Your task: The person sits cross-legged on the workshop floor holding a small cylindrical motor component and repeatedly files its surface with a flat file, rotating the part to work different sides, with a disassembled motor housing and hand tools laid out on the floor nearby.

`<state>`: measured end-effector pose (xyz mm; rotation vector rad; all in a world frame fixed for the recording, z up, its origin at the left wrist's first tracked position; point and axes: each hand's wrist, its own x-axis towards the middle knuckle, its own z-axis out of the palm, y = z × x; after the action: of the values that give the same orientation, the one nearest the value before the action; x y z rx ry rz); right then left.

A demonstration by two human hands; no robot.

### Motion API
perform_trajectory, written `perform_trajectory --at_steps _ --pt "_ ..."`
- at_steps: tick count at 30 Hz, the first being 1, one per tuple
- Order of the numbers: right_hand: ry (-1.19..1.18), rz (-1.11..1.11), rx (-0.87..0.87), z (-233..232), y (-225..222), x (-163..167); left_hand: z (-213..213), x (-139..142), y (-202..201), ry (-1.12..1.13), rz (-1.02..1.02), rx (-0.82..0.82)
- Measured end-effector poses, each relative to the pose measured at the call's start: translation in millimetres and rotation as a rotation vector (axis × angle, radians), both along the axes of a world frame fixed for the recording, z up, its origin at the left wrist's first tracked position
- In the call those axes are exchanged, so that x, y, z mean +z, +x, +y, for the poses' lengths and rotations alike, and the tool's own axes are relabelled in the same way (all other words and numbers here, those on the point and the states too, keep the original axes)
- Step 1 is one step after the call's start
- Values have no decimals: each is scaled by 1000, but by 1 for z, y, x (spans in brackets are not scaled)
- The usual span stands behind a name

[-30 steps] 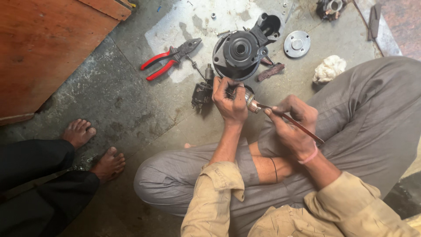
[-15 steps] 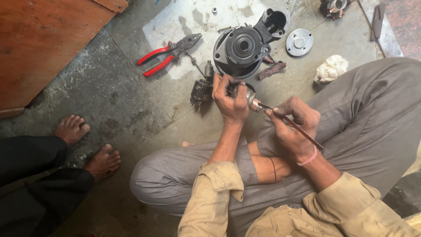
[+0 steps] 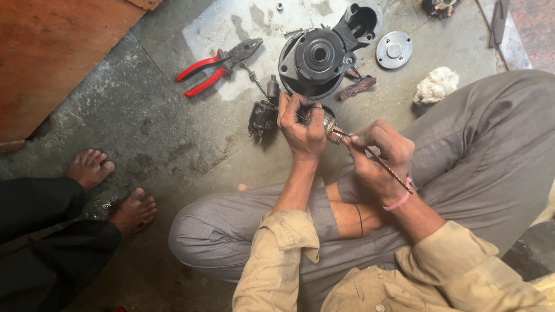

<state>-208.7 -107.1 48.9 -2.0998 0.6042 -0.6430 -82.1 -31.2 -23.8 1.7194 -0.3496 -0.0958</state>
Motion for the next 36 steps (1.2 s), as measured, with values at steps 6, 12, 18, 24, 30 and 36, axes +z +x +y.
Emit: perform_trajectory --at_steps 6,12,18,24,30,36 --pt "3 -5 42 -5 -2 0 0 -1 1 -8 4 -3" --pt "1 0 40 -5 3 -1 -1 1 1 -4 29 2" --pt "-31 60 62 -10 -5 2 0 1 1 -21 9 -10" --pt "142 30 35 -14 -9 -4 0 -3 1 -13 45 -8" --pt "210 74 -12 -15 -11 -9 2 -3 1 -4 36 -4" --pt "189 80 29 -16 -10 -11 2 -3 3 -34 51 -8"
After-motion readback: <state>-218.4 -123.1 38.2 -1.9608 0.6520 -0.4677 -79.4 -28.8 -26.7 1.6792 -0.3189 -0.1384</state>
